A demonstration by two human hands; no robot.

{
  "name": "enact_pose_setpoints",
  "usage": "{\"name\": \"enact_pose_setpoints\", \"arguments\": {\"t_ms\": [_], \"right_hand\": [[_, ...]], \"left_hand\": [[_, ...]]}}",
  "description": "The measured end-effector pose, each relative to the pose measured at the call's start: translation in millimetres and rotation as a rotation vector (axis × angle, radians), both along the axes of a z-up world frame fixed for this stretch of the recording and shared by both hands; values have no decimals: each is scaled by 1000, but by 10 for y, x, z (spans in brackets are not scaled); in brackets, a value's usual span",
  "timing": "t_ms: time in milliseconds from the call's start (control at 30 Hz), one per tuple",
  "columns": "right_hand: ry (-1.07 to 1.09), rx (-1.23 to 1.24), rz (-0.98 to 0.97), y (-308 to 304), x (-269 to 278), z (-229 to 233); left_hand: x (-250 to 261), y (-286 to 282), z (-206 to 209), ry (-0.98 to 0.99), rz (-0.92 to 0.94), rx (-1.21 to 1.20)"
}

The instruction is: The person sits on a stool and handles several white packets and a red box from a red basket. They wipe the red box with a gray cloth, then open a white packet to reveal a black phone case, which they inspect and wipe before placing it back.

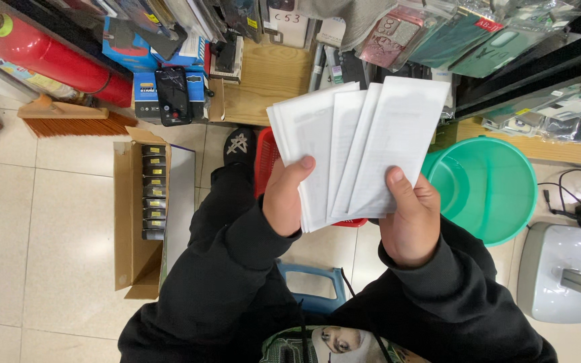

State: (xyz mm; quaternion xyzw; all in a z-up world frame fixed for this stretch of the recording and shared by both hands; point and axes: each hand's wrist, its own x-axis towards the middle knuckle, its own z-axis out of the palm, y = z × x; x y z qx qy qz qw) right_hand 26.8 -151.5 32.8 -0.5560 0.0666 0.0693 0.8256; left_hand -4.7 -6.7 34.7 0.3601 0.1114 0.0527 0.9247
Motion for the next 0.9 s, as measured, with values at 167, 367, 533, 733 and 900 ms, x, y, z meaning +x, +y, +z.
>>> {"name": "enact_pose_setpoints", "arguments": {"t_ms": [167, 367, 533, 733, 900], "right_hand": [[0, 43, -37, 47, -1, 43], [15, 3, 12, 43, -20, 12], [32, 15, 34, 23, -28, -22], [40, 41, -29, -18, 41, 39], [74, 62, 35, -5, -17, -77]], "left_hand": [[-7, 46, -27, 2, -16, 135], [40, 38, -201, -9, -2, 243], [44, -35, -100, 16, -10, 183], [8, -57, 127, 74, 112, -29], [26, 72, -130, 31, 9, 260]]}}
